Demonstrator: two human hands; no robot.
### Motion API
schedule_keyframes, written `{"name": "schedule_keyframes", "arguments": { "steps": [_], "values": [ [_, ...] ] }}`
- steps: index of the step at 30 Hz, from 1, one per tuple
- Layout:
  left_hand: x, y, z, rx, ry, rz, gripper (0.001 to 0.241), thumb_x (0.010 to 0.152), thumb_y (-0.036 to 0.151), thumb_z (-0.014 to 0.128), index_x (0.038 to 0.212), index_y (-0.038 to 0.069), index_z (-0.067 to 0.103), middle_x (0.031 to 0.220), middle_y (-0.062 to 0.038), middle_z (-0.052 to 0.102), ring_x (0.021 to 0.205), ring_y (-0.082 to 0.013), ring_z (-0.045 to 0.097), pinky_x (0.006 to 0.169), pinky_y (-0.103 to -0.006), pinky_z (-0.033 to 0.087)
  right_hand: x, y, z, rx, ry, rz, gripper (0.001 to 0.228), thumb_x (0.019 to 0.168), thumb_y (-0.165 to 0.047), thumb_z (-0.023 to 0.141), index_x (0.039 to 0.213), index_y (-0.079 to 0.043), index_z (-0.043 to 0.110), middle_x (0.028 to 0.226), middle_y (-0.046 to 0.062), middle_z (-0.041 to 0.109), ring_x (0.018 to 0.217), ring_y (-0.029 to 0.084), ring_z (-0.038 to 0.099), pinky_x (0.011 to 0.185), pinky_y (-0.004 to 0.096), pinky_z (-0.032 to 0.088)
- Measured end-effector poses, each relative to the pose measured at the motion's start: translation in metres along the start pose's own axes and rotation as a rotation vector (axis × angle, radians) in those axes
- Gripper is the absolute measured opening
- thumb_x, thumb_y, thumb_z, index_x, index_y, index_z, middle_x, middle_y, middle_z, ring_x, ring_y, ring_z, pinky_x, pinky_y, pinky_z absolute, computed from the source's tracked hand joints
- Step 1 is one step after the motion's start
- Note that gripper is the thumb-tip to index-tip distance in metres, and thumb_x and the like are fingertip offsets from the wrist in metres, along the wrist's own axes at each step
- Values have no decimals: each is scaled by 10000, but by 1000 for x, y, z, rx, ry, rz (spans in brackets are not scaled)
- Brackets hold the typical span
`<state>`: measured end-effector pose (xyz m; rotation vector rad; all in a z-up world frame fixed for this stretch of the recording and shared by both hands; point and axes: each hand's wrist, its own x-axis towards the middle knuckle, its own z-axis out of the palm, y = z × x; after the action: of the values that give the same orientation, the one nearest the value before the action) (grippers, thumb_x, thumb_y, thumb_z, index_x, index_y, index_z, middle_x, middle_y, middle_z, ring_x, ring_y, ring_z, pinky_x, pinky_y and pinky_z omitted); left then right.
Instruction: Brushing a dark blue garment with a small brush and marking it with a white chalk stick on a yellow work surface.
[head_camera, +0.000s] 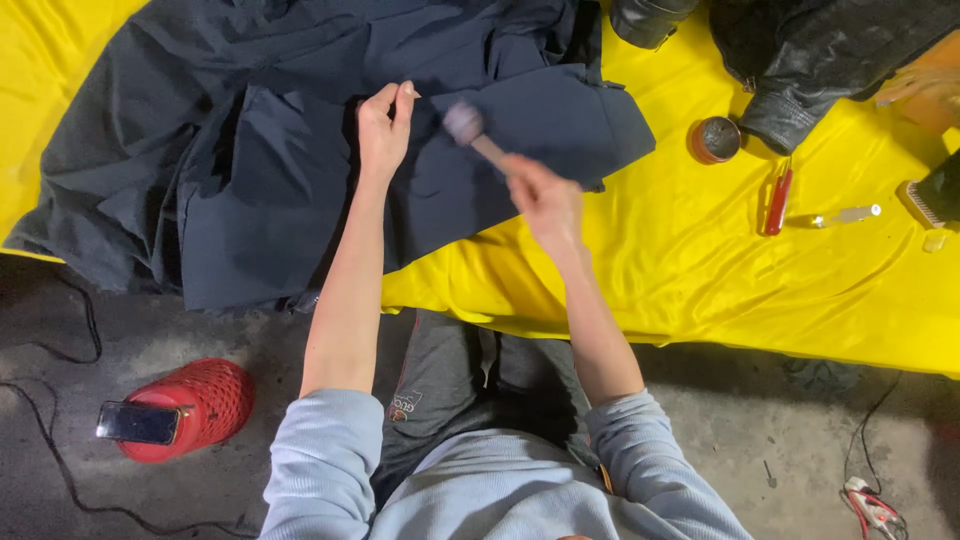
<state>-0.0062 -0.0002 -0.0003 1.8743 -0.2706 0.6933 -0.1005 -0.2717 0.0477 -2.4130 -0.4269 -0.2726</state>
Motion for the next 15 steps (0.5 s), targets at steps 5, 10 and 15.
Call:
{"name": "schedule_keyframes", "arguments": {
  "steps": [5,10,15],
  "values": [
    [5,12,-4,-5,-18,28,318,1065,269,633,869,26,694,752,-23,653,671,-129,584,638,-292,464,-13,14,-19,67,139,94,288,1042,-175,613,1322,-182,683,1219,5,757,948,213,744,803,339,561],
    [4,13,-6,14,-14,68,266,1041,245,682,910,20,734,831,-53,739,726,-169,680,678,-303,514,-30,65,-10,139,186,69,316,1018,-68,632,1301,-186,709,1293,11,726,1158,170,700,1006,285,529],
    [5,14,-5,-8,-30,50,272,1059,235,652,904,22,718,801,-34,710,709,-144,651,668,-291,495,-43,9,-30,294,-106,179,356,1023,-57,588,1346,-175,680,1367,-6,689,1128,129,695,936,233,534]
  ]
}}
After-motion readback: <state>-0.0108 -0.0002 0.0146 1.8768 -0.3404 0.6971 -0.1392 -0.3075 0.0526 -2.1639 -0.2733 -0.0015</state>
